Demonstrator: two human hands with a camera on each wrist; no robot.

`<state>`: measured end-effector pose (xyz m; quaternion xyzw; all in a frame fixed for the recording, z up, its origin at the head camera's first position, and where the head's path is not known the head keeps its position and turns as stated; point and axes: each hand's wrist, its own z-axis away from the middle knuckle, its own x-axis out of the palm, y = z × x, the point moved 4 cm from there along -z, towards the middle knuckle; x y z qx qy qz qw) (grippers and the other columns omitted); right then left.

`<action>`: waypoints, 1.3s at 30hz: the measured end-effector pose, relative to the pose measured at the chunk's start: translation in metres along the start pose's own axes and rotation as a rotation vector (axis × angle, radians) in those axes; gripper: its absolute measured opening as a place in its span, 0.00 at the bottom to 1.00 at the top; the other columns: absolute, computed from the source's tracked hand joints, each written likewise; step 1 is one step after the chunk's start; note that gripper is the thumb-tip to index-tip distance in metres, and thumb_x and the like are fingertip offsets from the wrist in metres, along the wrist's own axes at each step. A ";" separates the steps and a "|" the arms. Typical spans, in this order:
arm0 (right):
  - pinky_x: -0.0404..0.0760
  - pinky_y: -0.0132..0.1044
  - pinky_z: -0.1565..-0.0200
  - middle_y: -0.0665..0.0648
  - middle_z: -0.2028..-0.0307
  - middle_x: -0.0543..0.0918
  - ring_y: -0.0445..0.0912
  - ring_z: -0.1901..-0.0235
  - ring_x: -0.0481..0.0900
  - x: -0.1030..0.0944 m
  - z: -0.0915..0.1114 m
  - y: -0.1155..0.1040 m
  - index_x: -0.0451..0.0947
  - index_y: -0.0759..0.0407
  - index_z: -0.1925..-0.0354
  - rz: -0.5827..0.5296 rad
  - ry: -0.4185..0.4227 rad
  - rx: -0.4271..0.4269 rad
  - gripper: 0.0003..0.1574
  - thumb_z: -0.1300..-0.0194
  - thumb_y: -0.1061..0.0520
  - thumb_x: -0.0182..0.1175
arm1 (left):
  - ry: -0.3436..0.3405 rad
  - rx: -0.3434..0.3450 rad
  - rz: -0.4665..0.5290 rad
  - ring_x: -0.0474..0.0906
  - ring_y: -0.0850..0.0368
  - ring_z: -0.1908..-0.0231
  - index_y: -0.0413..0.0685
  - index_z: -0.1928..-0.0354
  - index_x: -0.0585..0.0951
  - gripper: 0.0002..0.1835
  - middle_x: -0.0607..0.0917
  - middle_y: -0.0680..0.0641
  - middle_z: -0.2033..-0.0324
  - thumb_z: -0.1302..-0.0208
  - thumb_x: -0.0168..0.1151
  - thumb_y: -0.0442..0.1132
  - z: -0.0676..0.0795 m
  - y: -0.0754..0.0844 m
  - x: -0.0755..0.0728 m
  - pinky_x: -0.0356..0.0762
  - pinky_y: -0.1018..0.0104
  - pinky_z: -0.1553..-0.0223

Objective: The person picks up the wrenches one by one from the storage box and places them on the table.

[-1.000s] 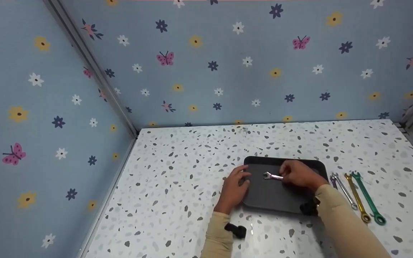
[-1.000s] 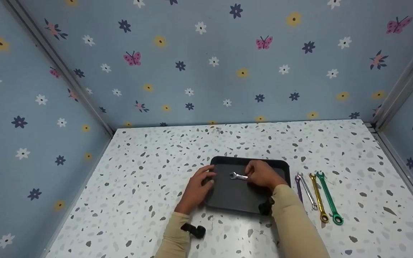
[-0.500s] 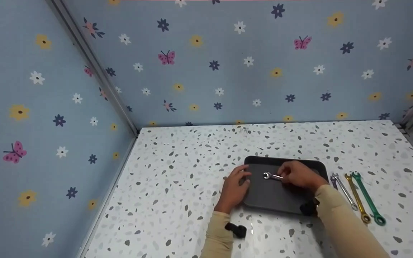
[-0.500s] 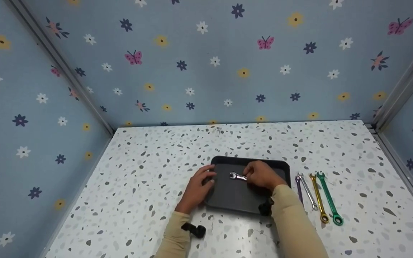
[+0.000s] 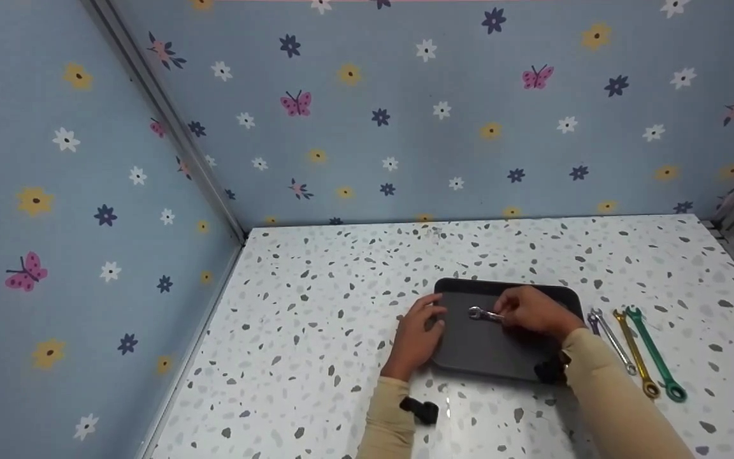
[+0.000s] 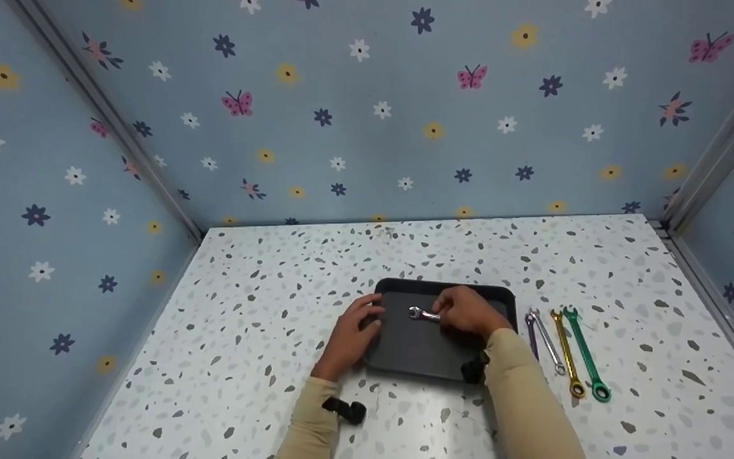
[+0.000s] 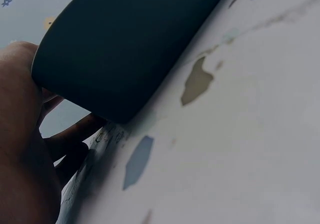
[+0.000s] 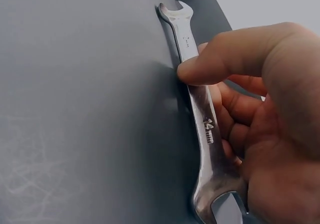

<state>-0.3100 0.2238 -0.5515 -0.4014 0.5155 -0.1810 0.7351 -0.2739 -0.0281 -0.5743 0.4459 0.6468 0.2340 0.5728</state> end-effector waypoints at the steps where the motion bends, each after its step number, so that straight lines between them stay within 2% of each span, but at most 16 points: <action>1: 0.77 0.41 0.64 0.55 0.66 0.84 0.48 0.69 0.77 0.000 0.000 0.000 0.82 0.61 0.61 -0.002 -0.002 -0.001 0.15 0.49 0.70 0.65 | -0.001 -0.002 -0.002 0.67 0.58 0.32 0.48 0.47 0.85 0.14 0.74 0.57 0.33 0.32 0.61 0.35 0.000 0.000 0.000 0.52 0.39 0.29; 5: 0.77 0.41 0.64 0.56 0.65 0.84 0.48 0.68 0.78 -0.002 0.000 0.000 0.83 0.62 0.59 -0.011 -0.006 -0.003 0.16 0.49 0.69 0.65 | 0.000 -0.004 0.003 0.66 0.59 0.32 0.49 0.47 0.85 0.14 0.74 0.57 0.33 0.32 0.61 0.36 -0.001 -0.001 0.000 0.56 0.47 0.29; 7: 0.77 0.40 0.66 0.56 0.66 0.84 0.48 0.69 0.78 -0.001 0.000 0.001 0.82 0.63 0.59 -0.036 -0.007 0.015 0.15 0.49 0.70 0.65 | 0.002 0.007 0.006 0.67 0.59 0.32 0.48 0.47 0.85 0.13 0.74 0.56 0.33 0.32 0.61 0.35 -0.001 0.000 0.000 0.59 0.47 0.29; 10: 0.76 0.37 0.71 0.57 0.67 0.83 0.48 0.71 0.77 0.000 0.001 0.003 0.82 0.63 0.60 -0.076 -0.003 0.047 0.14 0.48 0.69 0.66 | 0.005 0.024 0.006 0.68 0.58 0.32 0.47 0.47 0.85 0.13 0.75 0.55 0.34 0.32 0.61 0.34 0.000 0.001 -0.001 0.60 0.44 0.30; 13: 0.73 0.35 0.78 0.57 0.68 0.83 0.47 0.75 0.75 0.001 0.003 0.005 0.82 0.62 0.60 -0.107 0.008 0.076 0.13 0.46 0.68 0.67 | 0.007 0.031 -0.001 0.68 0.57 0.33 0.46 0.48 0.85 0.13 0.75 0.54 0.34 0.32 0.61 0.34 0.001 0.002 -0.001 0.56 0.37 0.31; 17: 0.75 0.37 0.72 0.57 0.66 0.83 0.48 0.72 0.76 -0.001 0.003 0.006 0.81 0.61 0.60 -0.105 0.025 0.073 0.12 0.44 0.65 0.67 | 0.008 0.020 -0.011 0.67 0.58 0.32 0.47 0.48 0.85 0.13 0.75 0.55 0.34 0.32 0.61 0.34 0.001 0.001 -0.001 0.51 0.33 0.31; 20: 0.77 0.40 0.64 0.57 0.66 0.83 0.49 0.67 0.78 -0.002 0.002 0.006 0.81 0.61 0.59 -0.101 0.034 0.055 0.12 0.44 0.65 0.67 | 0.002 0.005 -0.013 0.67 0.59 0.32 0.48 0.47 0.85 0.13 0.75 0.56 0.34 0.32 0.61 0.34 0.000 0.001 -0.001 0.56 0.43 0.29; 24: 0.78 0.41 0.62 0.56 0.65 0.83 0.50 0.66 0.79 -0.002 0.001 0.007 0.81 0.60 0.58 -0.097 0.045 0.038 0.12 0.43 0.66 0.65 | -0.006 -0.003 -0.009 0.66 0.61 0.32 0.47 0.47 0.85 0.14 0.75 0.56 0.34 0.32 0.61 0.34 -0.001 0.000 -0.001 0.62 0.55 0.30; 28: 0.78 0.42 0.60 0.57 0.64 0.83 0.50 0.65 0.79 -0.002 0.001 0.007 0.81 0.60 0.57 -0.104 0.058 0.035 0.12 0.42 0.66 0.63 | -0.001 -0.004 -0.007 0.67 0.59 0.32 0.47 0.47 0.85 0.14 0.75 0.56 0.33 0.32 0.61 0.34 0.000 0.000 -0.001 0.59 0.48 0.29; 31: 0.78 0.42 0.60 0.57 0.64 0.83 0.50 0.64 0.79 -0.003 0.001 0.007 0.81 0.60 0.57 -0.107 0.059 0.036 0.13 0.42 0.66 0.63 | 0.002 -0.010 -0.001 0.67 0.59 0.32 0.47 0.47 0.84 0.14 0.74 0.57 0.33 0.33 0.61 0.34 0.000 0.001 -0.001 0.59 0.50 0.29; 33: 0.78 0.42 0.60 0.57 0.64 0.83 0.50 0.65 0.78 -0.004 0.002 0.007 0.82 0.60 0.57 -0.100 0.062 0.034 0.12 0.42 0.66 0.63 | -0.003 -0.016 0.006 0.66 0.60 0.32 0.47 0.47 0.84 0.14 0.74 0.57 0.33 0.33 0.61 0.35 0.000 0.001 -0.001 0.62 0.57 0.31; 35: 0.77 0.41 0.61 0.57 0.64 0.83 0.49 0.65 0.78 -0.005 0.003 0.006 0.82 0.61 0.57 -0.090 0.065 0.028 0.12 0.42 0.66 0.63 | -0.001 -0.017 0.004 0.66 0.60 0.32 0.47 0.47 0.84 0.14 0.74 0.57 0.33 0.33 0.61 0.35 0.000 0.001 -0.001 0.61 0.55 0.30; 39: 0.77 0.40 0.64 0.59 0.63 0.83 0.50 0.65 0.78 -0.007 0.007 0.003 0.81 0.63 0.56 -0.100 0.073 0.023 0.13 0.41 0.67 0.62 | 0.001 0.025 0.007 0.67 0.58 0.32 0.45 0.47 0.85 0.14 0.75 0.54 0.34 0.32 0.60 0.34 0.000 0.001 0.000 0.63 0.53 0.31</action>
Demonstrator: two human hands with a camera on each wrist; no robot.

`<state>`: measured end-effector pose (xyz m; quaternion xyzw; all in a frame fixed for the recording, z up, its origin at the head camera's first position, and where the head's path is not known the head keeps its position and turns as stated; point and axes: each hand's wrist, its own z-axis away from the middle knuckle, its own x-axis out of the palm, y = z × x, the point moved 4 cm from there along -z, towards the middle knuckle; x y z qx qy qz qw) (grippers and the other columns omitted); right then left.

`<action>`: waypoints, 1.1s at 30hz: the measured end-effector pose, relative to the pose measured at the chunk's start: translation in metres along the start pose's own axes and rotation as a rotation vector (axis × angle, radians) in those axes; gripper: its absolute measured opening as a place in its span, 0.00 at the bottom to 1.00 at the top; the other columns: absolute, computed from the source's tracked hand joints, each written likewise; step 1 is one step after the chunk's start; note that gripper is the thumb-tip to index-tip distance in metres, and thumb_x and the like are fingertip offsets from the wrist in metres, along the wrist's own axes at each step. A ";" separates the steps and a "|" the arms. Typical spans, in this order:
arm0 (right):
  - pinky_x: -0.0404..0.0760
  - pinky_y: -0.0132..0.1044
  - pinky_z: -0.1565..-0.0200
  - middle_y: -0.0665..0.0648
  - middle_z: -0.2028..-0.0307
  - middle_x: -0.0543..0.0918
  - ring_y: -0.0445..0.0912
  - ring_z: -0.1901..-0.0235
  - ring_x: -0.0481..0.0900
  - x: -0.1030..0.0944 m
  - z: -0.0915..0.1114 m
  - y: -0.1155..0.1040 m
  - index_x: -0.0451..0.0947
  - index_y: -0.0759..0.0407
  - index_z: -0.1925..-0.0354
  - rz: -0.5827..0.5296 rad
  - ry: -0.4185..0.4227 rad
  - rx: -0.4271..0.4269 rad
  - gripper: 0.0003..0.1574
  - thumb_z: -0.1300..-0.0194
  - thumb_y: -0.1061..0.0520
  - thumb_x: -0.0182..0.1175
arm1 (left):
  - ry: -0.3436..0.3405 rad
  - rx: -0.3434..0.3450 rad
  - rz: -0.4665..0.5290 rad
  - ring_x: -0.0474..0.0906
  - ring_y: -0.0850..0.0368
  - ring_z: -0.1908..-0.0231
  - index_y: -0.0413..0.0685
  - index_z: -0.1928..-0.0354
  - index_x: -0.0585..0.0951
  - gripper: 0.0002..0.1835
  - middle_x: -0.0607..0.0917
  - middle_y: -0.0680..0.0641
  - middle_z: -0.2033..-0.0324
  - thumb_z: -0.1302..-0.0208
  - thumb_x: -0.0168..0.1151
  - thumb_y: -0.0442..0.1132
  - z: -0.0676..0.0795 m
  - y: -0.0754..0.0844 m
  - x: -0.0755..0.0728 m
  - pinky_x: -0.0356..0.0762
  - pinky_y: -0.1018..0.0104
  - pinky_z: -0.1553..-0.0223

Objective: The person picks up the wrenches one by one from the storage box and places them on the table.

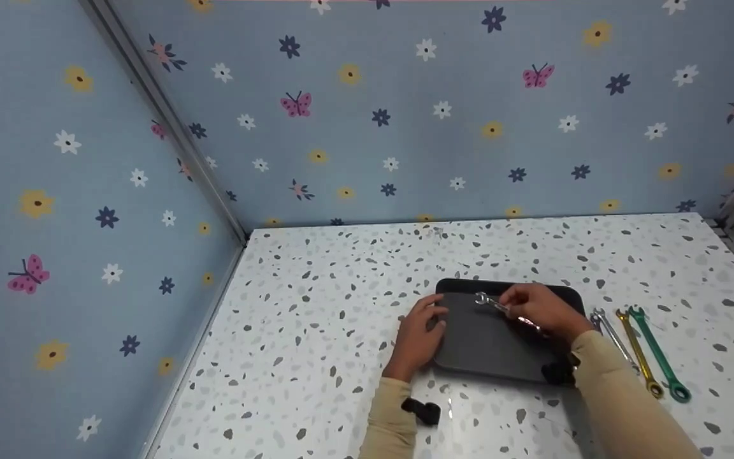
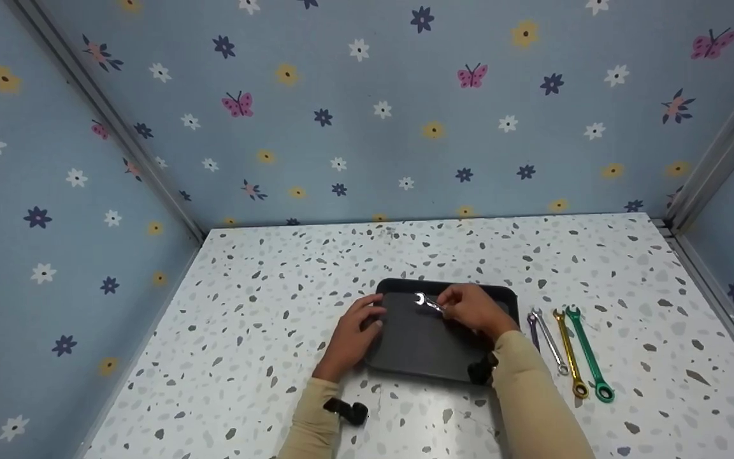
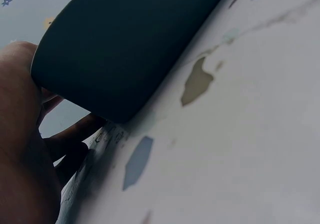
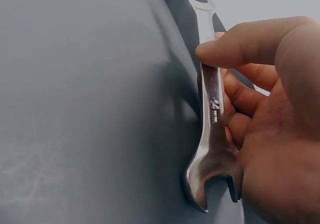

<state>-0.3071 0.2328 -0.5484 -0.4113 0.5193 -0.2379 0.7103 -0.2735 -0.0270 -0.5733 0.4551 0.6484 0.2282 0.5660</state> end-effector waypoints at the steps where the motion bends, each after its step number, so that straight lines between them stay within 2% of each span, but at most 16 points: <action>1: 0.77 0.40 0.66 0.59 0.63 0.83 0.50 0.65 0.78 0.000 0.001 -0.001 0.81 0.63 0.56 -0.007 -0.002 0.001 0.13 0.41 0.67 0.62 | -0.001 0.008 0.001 0.68 0.58 0.32 0.45 0.47 0.85 0.14 0.75 0.54 0.34 0.32 0.60 0.33 0.000 0.000 0.000 0.64 0.53 0.31; 3: 0.78 0.40 0.68 0.59 0.63 0.83 0.50 0.66 0.78 0.000 0.002 -0.002 0.81 0.63 0.55 -0.017 0.000 0.012 0.13 0.40 0.67 0.62 | -0.002 0.024 0.003 0.68 0.57 0.33 0.44 0.47 0.85 0.13 0.75 0.53 0.34 0.32 0.60 0.33 0.000 0.000 0.001 0.65 0.52 0.32; 5: 0.77 0.40 0.71 0.58 0.64 0.83 0.50 0.67 0.77 -0.001 0.002 -0.002 0.81 0.62 0.56 -0.021 0.004 0.023 0.12 0.40 0.67 0.62 | -0.006 0.013 -0.006 0.67 0.59 0.32 0.45 0.47 0.85 0.13 0.75 0.54 0.34 0.31 0.60 0.34 0.000 -0.001 0.001 0.62 0.49 0.31; 17: 0.78 0.40 0.70 0.58 0.65 0.82 0.50 0.69 0.77 -0.006 0.002 0.002 0.81 0.62 0.56 -0.001 0.038 0.017 0.12 0.40 0.67 0.62 | -0.010 -0.024 -0.007 0.66 0.59 0.32 0.49 0.47 0.85 0.13 0.75 0.57 0.34 0.31 0.60 0.36 0.000 -0.003 0.001 0.45 0.30 0.31; 26: 0.78 0.41 0.74 0.59 0.63 0.82 0.50 0.70 0.77 -0.007 0.005 -0.003 0.81 0.60 0.54 -0.019 0.023 0.059 0.12 0.38 0.66 0.62 | -0.001 -0.017 -0.017 0.67 0.57 0.32 0.48 0.47 0.85 0.13 0.75 0.57 0.34 0.31 0.60 0.35 0.000 -0.002 -0.001 0.45 0.26 0.33; 30: 0.79 0.41 0.70 0.60 0.62 0.82 0.51 0.68 0.78 -0.006 0.007 -0.006 0.80 0.62 0.53 -0.048 0.015 0.075 0.13 0.38 0.66 0.61 | -0.002 0.009 -0.016 0.68 0.57 0.33 0.46 0.48 0.85 0.13 0.75 0.54 0.34 0.32 0.60 0.34 0.001 0.000 -0.001 0.58 0.40 0.31; 33: 0.79 0.41 0.64 0.60 0.62 0.82 0.51 0.64 0.78 -0.007 0.008 -0.008 0.80 0.63 0.53 -0.044 0.018 0.054 0.14 0.39 0.68 0.61 | -0.004 0.020 -0.016 0.68 0.58 0.33 0.44 0.48 0.85 0.13 0.75 0.54 0.34 0.32 0.60 0.33 0.001 0.001 -0.002 0.65 0.54 0.32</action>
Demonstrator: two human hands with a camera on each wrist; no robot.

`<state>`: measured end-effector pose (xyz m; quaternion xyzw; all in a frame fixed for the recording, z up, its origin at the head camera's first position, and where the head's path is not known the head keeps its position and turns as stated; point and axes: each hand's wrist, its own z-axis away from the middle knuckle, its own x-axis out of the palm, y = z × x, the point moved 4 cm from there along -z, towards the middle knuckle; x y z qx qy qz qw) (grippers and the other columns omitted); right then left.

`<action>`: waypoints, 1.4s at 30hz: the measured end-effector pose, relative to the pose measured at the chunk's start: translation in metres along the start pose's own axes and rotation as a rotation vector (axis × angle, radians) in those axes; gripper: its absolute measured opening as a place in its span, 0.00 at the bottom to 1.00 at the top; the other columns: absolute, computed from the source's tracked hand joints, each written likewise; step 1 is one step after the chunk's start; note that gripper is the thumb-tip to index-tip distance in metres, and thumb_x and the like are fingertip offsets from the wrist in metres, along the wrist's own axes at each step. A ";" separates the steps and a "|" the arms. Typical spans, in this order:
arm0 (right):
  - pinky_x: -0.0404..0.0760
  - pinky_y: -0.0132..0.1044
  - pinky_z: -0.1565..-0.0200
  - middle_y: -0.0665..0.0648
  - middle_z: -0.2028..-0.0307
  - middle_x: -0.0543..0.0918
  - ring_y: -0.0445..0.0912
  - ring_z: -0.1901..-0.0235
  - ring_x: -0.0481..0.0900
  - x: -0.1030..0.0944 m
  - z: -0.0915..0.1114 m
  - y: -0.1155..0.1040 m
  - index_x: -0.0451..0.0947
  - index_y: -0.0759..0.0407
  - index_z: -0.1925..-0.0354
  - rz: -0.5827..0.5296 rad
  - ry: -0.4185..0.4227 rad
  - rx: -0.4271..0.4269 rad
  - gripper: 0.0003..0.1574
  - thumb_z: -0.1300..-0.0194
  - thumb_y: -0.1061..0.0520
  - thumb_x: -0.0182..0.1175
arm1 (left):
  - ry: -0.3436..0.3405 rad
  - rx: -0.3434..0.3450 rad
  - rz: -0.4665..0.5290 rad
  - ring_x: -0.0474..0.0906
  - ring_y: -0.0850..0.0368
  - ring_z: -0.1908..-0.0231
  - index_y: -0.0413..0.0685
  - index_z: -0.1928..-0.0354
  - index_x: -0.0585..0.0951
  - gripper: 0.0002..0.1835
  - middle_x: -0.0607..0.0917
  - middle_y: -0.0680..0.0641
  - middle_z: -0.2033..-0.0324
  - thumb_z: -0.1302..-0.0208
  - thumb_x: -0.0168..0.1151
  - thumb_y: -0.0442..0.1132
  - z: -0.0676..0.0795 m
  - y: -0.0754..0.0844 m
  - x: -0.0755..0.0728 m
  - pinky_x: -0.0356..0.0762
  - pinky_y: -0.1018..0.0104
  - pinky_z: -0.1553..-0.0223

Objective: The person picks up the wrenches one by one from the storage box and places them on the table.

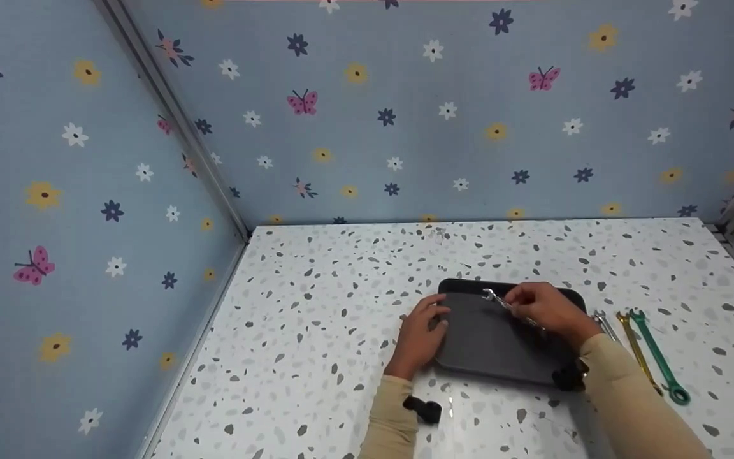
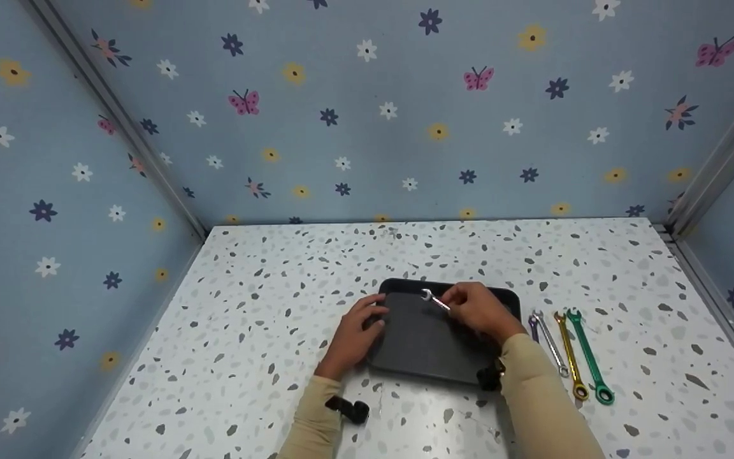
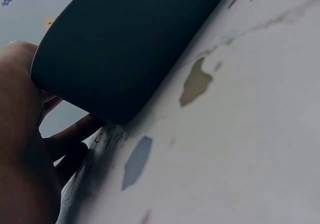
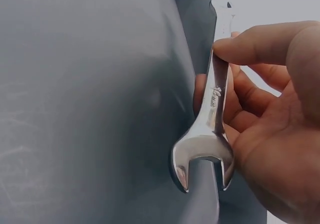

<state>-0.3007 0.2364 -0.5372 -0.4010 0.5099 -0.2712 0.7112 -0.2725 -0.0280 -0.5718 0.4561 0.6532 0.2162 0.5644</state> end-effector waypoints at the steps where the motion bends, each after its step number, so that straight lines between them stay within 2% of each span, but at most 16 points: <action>1: 0.79 0.41 0.64 0.60 0.62 0.82 0.51 0.64 0.78 0.000 0.000 0.000 0.80 0.63 0.53 0.000 0.002 -0.003 0.15 0.39 0.68 0.60 | 0.001 0.001 -0.003 0.68 0.58 0.33 0.45 0.48 0.85 0.13 0.75 0.54 0.34 0.32 0.60 0.34 0.000 0.000 0.000 0.65 0.55 0.32; 4: 0.80 0.41 0.63 0.60 0.63 0.82 0.51 0.64 0.78 -0.002 0.002 -0.002 0.80 0.64 0.53 -0.002 0.010 -0.013 0.15 0.39 0.68 0.60 | 0.003 -0.006 -0.009 0.68 0.59 0.33 0.46 0.47 0.85 0.13 0.75 0.56 0.34 0.32 0.60 0.34 -0.001 0.000 0.000 0.64 0.54 0.31; 10: 0.79 0.39 0.65 0.61 0.64 0.81 0.51 0.65 0.78 -0.003 0.006 -0.002 0.80 0.64 0.52 -0.067 0.024 -0.010 0.15 0.39 0.68 0.61 | 0.008 -0.024 -0.005 0.68 0.57 0.33 0.47 0.48 0.85 0.13 0.75 0.56 0.34 0.32 0.60 0.34 0.000 -0.003 0.001 0.55 0.38 0.30; 11: 0.79 0.38 0.66 0.61 0.64 0.81 0.51 0.66 0.77 -0.003 0.007 -0.003 0.80 0.64 0.52 -0.077 0.028 -0.013 0.15 0.39 0.68 0.61 | 0.007 -0.027 0.000 0.68 0.57 0.33 0.47 0.48 0.85 0.13 0.75 0.56 0.34 0.32 0.60 0.34 0.000 -0.003 0.001 0.54 0.38 0.30; 17: 0.75 0.34 0.74 0.63 0.64 0.81 0.46 0.73 0.74 -0.004 0.014 -0.009 0.80 0.66 0.50 -0.133 0.033 -0.046 0.16 0.37 0.66 0.63 | 0.005 -0.030 0.015 0.68 0.58 0.32 0.46 0.48 0.85 0.13 0.75 0.54 0.34 0.33 0.60 0.34 0.000 -0.004 0.002 0.61 0.52 0.30; 19: 0.74 0.34 0.75 0.63 0.64 0.80 0.44 0.74 0.73 -0.004 0.016 -0.011 0.80 0.67 0.49 -0.150 0.033 -0.052 0.16 0.36 0.66 0.63 | 0.003 -0.028 0.012 0.68 0.58 0.33 0.46 0.47 0.85 0.14 0.75 0.54 0.34 0.33 0.60 0.34 0.000 -0.004 0.002 0.61 0.52 0.30; 22: 0.75 0.34 0.75 0.62 0.65 0.80 0.44 0.74 0.74 -0.005 0.018 -0.012 0.80 0.67 0.50 -0.173 0.043 -0.060 0.15 0.36 0.66 0.62 | 0.002 -0.025 0.011 0.68 0.58 0.33 0.46 0.47 0.85 0.14 0.75 0.55 0.34 0.32 0.60 0.34 0.001 -0.003 0.002 0.59 0.46 0.30; 26: 0.73 0.34 0.77 0.60 0.66 0.80 0.43 0.77 0.72 -0.008 0.022 -0.015 0.79 0.67 0.50 -0.196 0.066 -0.080 0.14 0.34 0.66 0.61 | 0.002 -0.020 0.005 0.67 0.58 0.32 0.48 0.47 0.85 0.13 0.75 0.56 0.34 0.32 0.60 0.35 0.001 -0.003 0.001 0.49 0.32 0.31; 29: 0.72 0.34 0.79 0.59 0.68 0.79 0.42 0.79 0.70 -0.008 0.025 -0.017 0.79 0.67 0.49 -0.215 0.079 -0.086 0.14 0.32 0.64 0.61 | 0.001 -0.019 -0.003 0.67 0.58 0.32 0.49 0.47 0.85 0.13 0.75 0.57 0.34 0.31 0.60 0.35 0.001 -0.002 0.001 0.43 0.25 0.33; 34: 0.74 0.34 0.77 0.57 0.68 0.80 0.42 0.77 0.72 -0.009 0.030 -0.019 0.79 0.69 0.49 -0.242 0.131 -0.081 0.16 0.32 0.62 0.63 | 0.002 -0.028 -0.004 0.67 0.58 0.32 0.49 0.47 0.85 0.13 0.75 0.57 0.34 0.31 0.60 0.35 0.001 -0.003 0.001 0.42 0.24 0.34; 38: 0.77 0.34 0.73 0.58 0.62 0.83 0.43 0.72 0.75 -0.012 0.035 -0.018 0.80 0.68 0.48 -0.237 0.191 -0.079 0.16 0.32 0.61 0.63 | 0.000 -0.034 -0.009 0.67 0.58 0.32 0.49 0.47 0.85 0.13 0.75 0.58 0.34 0.31 0.60 0.36 0.001 -0.003 0.002 0.42 0.24 0.34; 42: 0.80 0.34 0.67 0.61 0.58 0.83 0.44 0.66 0.78 -0.016 0.040 -0.015 0.79 0.68 0.46 -0.266 0.211 -0.080 0.18 0.31 0.59 0.64 | 0.003 -0.027 -0.006 0.67 0.57 0.32 0.50 0.47 0.85 0.13 0.75 0.57 0.34 0.31 0.60 0.35 0.001 -0.003 0.001 0.43 0.25 0.33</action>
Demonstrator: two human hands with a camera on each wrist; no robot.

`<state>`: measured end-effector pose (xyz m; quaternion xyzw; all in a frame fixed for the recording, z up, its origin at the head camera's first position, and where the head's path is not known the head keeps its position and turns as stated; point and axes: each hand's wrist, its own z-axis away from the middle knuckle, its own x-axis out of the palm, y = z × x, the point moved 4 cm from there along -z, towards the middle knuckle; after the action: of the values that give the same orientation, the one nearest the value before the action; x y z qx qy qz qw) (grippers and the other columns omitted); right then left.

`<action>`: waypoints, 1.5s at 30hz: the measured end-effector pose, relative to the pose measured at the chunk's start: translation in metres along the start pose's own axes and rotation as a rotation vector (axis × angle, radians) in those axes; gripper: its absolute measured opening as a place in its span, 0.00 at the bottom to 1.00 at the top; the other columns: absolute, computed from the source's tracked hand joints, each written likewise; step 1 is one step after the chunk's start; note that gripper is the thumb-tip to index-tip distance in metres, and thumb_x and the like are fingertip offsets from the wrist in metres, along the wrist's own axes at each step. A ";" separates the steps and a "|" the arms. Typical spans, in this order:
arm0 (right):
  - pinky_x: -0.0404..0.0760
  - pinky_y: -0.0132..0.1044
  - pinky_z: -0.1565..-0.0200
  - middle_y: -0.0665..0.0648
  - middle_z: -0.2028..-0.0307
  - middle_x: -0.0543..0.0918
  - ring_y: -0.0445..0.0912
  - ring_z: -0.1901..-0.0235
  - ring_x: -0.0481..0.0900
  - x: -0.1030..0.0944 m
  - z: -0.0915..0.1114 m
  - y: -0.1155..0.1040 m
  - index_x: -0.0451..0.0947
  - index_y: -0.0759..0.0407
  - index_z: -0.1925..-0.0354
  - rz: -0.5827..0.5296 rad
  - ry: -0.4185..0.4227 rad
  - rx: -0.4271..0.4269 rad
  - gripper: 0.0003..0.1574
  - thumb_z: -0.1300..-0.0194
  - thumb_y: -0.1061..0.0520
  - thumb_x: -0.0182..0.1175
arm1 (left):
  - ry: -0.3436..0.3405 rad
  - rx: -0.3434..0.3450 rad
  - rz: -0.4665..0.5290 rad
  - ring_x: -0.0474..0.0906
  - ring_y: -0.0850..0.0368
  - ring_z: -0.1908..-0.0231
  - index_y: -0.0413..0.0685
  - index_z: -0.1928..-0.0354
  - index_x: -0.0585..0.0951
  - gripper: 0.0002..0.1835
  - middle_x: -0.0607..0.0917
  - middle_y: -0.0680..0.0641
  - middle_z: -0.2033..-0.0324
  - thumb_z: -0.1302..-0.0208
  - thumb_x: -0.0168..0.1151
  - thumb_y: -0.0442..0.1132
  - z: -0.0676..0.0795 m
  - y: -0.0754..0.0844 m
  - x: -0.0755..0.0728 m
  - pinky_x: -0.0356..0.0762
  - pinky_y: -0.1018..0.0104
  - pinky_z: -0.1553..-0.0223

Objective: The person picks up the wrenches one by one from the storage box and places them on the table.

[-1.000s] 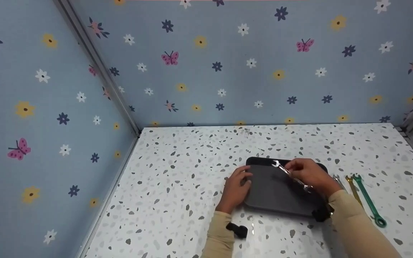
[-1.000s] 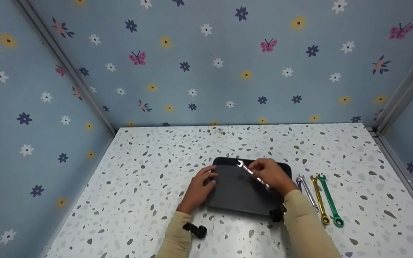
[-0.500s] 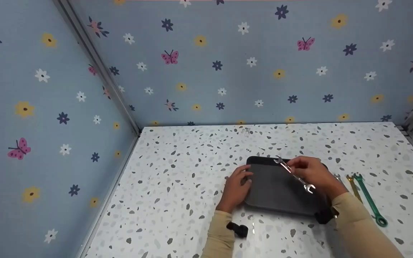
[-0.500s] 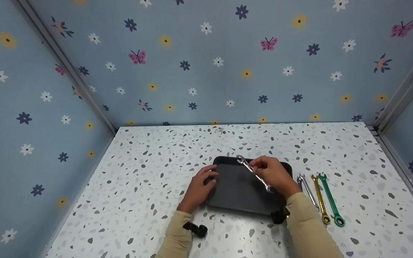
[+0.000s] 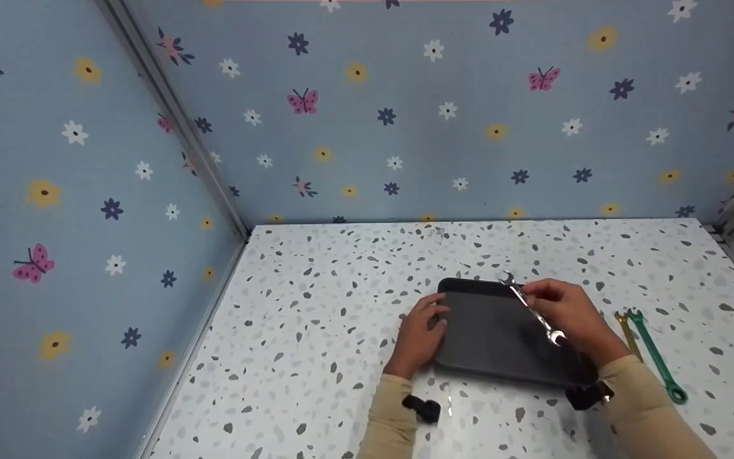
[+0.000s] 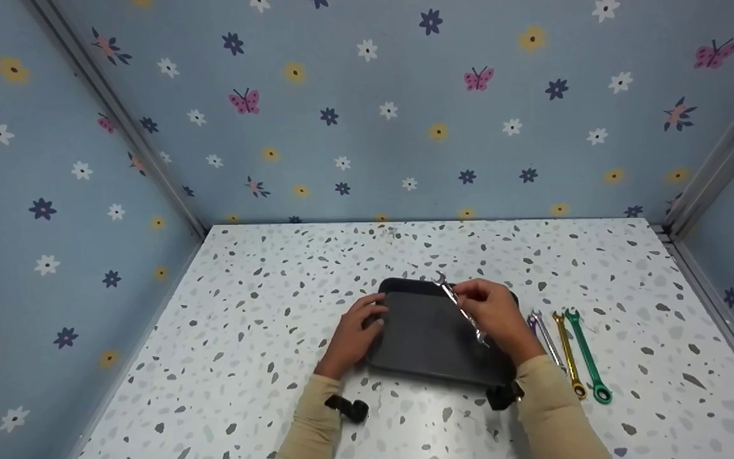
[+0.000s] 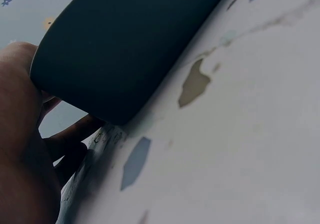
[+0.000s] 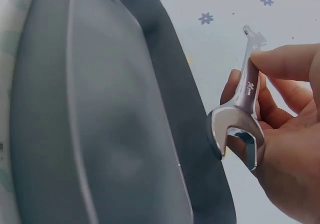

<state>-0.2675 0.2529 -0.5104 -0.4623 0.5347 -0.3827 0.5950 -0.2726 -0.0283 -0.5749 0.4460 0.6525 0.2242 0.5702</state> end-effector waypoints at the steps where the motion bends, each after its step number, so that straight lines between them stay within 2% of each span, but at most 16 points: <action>1: 0.80 0.34 0.66 0.61 0.57 0.83 0.44 0.65 0.78 -0.001 0.001 0.001 0.79 0.68 0.46 -0.007 -0.001 -0.002 0.19 0.31 0.58 0.64 | 0.000 0.000 0.004 0.67 0.57 0.32 0.51 0.48 0.85 0.13 0.75 0.57 0.34 0.31 0.60 0.35 0.000 0.000 0.000 0.42 0.25 0.33; 8: 0.75 0.32 0.76 0.52 0.65 0.80 0.39 0.75 0.72 -0.010 0.008 0.005 0.78 0.68 0.44 -0.065 0.016 0.042 0.21 0.30 0.57 0.64 | -0.015 -0.018 0.016 0.66 0.58 0.31 0.49 0.47 0.85 0.13 0.74 0.56 0.33 0.31 0.59 0.36 0.001 -0.003 0.001 0.40 0.24 0.34; 11: 0.74 0.31 0.76 0.50 0.66 0.79 0.39 0.76 0.71 -0.013 0.009 0.007 0.76 0.69 0.44 -0.087 0.022 0.060 0.23 0.31 0.57 0.64 | -0.014 -0.017 0.015 0.66 0.58 0.31 0.49 0.47 0.85 0.13 0.74 0.55 0.33 0.31 0.60 0.36 0.001 -0.003 0.001 0.41 0.25 0.33; 16: 0.74 0.31 0.76 0.50 0.65 0.80 0.39 0.75 0.72 -0.018 0.012 0.012 0.75 0.68 0.42 -0.107 0.018 0.096 0.24 0.31 0.55 0.64 | -0.013 -0.003 0.034 0.68 0.58 0.33 0.45 0.47 0.85 0.13 0.75 0.54 0.34 0.31 0.60 0.33 0.002 -0.002 0.001 0.61 0.47 0.30; 19: 0.73 0.31 0.75 0.50 0.63 0.80 0.39 0.75 0.71 -0.021 0.015 0.015 0.75 0.67 0.42 -0.118 0.021 0.116 0.24 0.30 0.55 0.64 | -0.012 0.001 0.036 0.68 0.59 0.33 0.44 0.47 0.84 0.13 0.75 0.53 0.34 0.31 0.60 0.33 0.002 -0.001 0.000 0.65 0.56 0.32; 29: 0.77 0.30 0.72 0.50 0.60 0.81 0.39 0.71 0.75 -0.031 0.021 0.017 0.78 0.66 0.44 -0.135 0.067 0.137 0.23 0.33 0.56 0.66 | -0.002 0.001 0.009 0.67 0.58 0.32 0.47 0.47 0.85 0.13 0.75 0.56 0.34 0.31 0.60 0.35 0.000 -0.001 0.001 0.62 0.51 0.30; 35: 0.78 0.32 0.72 0.49 0.60 0.81 0.39 0.72 0.75 -0.038 0.028 0.018 0.77 0.66 0.44 -0.147 0.062 0.148 0.22 0.31 0.56 0.65 | 0.002 -0.009 0.006 0.67 0.59 0.32 0.47 0.47 0.85 0.13 0.75 0.57 0.34 0.32 0.60 0.35 0.000 -0.002 0.002 0.53 0.40 0.29; 38: 0.78 0.32 0.73 0.49 0.61 0.82 0.40 0.71 0.77 -0.040 0.031 0.019 0.78 0.66 0.45 -0.213 0.072 0.146 0.20 0.32 0.59 0.65 | 0.003 -0.011 0.019 0.67 0.58 0.32 0.47 0.47 0.85 0.14 0.75 0.58 0.34 0.32 0.60 0.35 0.000 -0.001 0.001 0.56 0.44 0.29; 42: 0.78 0.32 0.74 0.49 0.63 0.82 0.40 0.71 0.78 -0.044 0.036 0.020 0.80 0.62 0.47 -0.270 0.088 0.167 0.17 0.33 0.59 0.66 | 0.001 -0.007 0.016 0.68 0.58 0.33 0.46 0.47 0.85 0.14 0.75 0.57 0.34 0.32 0.60 0.35 0.001 -0.001 -0.001 0.57 0.43 0.29; 45: 0.79 0.33 0.71 0.48 0.61 0.81 0.40 0.69 0.79 -0.050 0.040 0.020 0.80 0.58 0.46 -0.264 0.092 0.193 0.17 0.32 0.56 0.66 | 0.006 0.002 0.001 0.68 0.58 0.32 0.47 0.48 0.85 0.13 0.75 0.58 0.34 0.31 0.60 0.35 0.001 0.000 -0.001 0.54 0.37 0.30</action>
<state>-0.2356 0.3121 -0.5158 -0.4511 0.4569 -0.5278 0.5561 -0.2719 -0.0293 -0.5748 0.4461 0.6542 0.2251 0.5678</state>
